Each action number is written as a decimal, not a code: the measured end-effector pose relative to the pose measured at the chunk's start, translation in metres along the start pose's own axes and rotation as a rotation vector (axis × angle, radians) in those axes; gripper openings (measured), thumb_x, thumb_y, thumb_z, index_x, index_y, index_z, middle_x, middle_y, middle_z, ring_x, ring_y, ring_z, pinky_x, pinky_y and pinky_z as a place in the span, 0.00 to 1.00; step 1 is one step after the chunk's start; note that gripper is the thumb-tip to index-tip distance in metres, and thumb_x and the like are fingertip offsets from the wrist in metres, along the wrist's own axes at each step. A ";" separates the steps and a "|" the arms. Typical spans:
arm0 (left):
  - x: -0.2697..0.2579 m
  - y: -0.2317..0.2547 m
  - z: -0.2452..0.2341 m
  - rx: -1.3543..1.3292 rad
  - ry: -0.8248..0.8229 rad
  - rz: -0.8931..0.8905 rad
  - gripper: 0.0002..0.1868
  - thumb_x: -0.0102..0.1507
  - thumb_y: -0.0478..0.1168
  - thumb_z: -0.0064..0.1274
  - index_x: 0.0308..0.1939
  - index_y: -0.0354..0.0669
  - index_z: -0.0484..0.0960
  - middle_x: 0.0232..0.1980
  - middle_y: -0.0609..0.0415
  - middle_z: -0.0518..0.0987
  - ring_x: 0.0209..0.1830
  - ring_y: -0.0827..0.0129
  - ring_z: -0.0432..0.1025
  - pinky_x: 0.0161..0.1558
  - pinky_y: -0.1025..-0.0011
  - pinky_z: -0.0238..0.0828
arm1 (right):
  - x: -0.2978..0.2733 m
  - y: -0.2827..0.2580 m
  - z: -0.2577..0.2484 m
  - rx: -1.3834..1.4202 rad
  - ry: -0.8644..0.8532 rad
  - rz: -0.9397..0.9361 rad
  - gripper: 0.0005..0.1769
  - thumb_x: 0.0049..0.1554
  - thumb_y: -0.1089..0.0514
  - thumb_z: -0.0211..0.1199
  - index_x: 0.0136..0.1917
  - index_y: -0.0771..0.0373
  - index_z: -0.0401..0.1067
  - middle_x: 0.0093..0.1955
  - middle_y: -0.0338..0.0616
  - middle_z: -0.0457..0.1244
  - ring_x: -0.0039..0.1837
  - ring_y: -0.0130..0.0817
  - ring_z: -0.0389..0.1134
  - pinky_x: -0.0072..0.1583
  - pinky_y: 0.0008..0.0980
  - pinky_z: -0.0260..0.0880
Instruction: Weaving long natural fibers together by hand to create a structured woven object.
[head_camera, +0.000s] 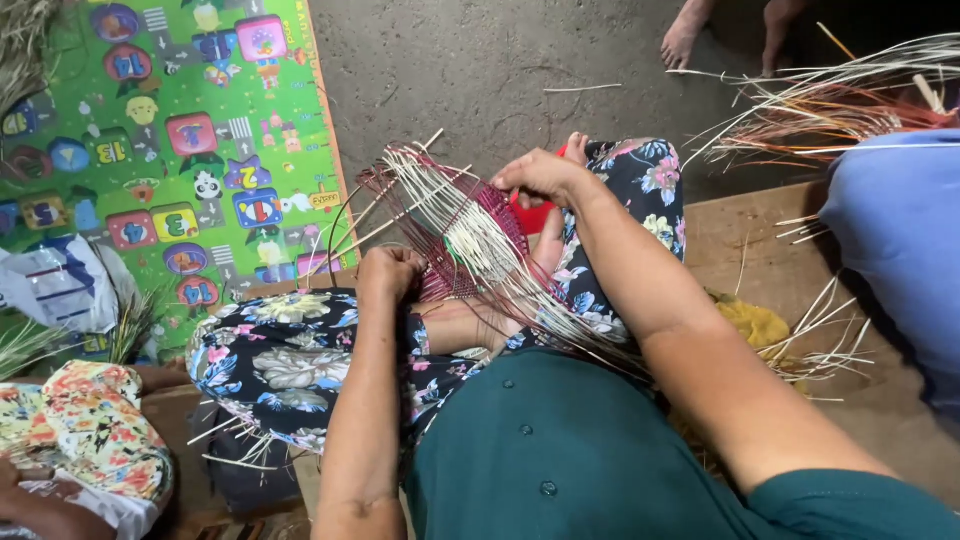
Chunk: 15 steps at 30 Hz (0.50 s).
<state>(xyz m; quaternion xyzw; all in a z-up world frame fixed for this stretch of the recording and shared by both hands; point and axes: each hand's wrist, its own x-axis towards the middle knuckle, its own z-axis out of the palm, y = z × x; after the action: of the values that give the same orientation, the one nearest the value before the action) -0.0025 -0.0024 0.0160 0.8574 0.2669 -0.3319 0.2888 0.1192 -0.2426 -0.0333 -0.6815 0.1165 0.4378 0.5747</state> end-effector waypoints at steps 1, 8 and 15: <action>0.003 0.000 0.001 0.000 -0.002 -0.004 0.04 0.48 0.46 0.50 0.22 0.56 0.80 0.25 0.55 0.77 0.38 0.58 0.70 0.39 0.68 0.66 | 0.004 0.001 0.001 0.001 -0.003 0.003 0.11 0.41 0.59 0.60 0.40 0.62 0.70 0.30 0.44 0.60 0.19 0.24 0.56 0.22 0.17 0.47; 0.018 -0.010 0.010 0.007 -0.017 -0.031 0.05 0.47 0.47 0.51 0.26 0.61 0.80 0.32 0.57 0.77 0.43 0.60 0.69 0.45 0.69 0.65 | 0.008 -0.008 0.018 -0.121 0.006 -0.102 0.11 0.43 0.56 0.59 0.41 0.60 0.70 0.26 0.39 0.57 0.18 0.19 0.51 0.21 0.17 0.43; 0.013 -0.005 0.009 0.033 0.037 0.016 0.04 0.47 0.46 0.50 0.24 0.62 0.80 0.29 0.58 0.77 0.42 0.60 0.69 0.47 0.69 0.62 | 0.022 0.002 0.021 -0.514 0.161 -0.155 0.12 0.40 0.43 0.60 0.38 0.45 0.73 0.31 0.33 0.63 0.32 0.27 0.62 0.35 0.22 0.59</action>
<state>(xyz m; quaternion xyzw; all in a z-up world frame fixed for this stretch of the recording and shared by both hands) -0.0013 -0.0010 -0.0002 0.8701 0.2600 -0.3182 0.2722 0.1214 -0.2171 -0.0499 -0.8443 -0.0053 0.3523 0.4037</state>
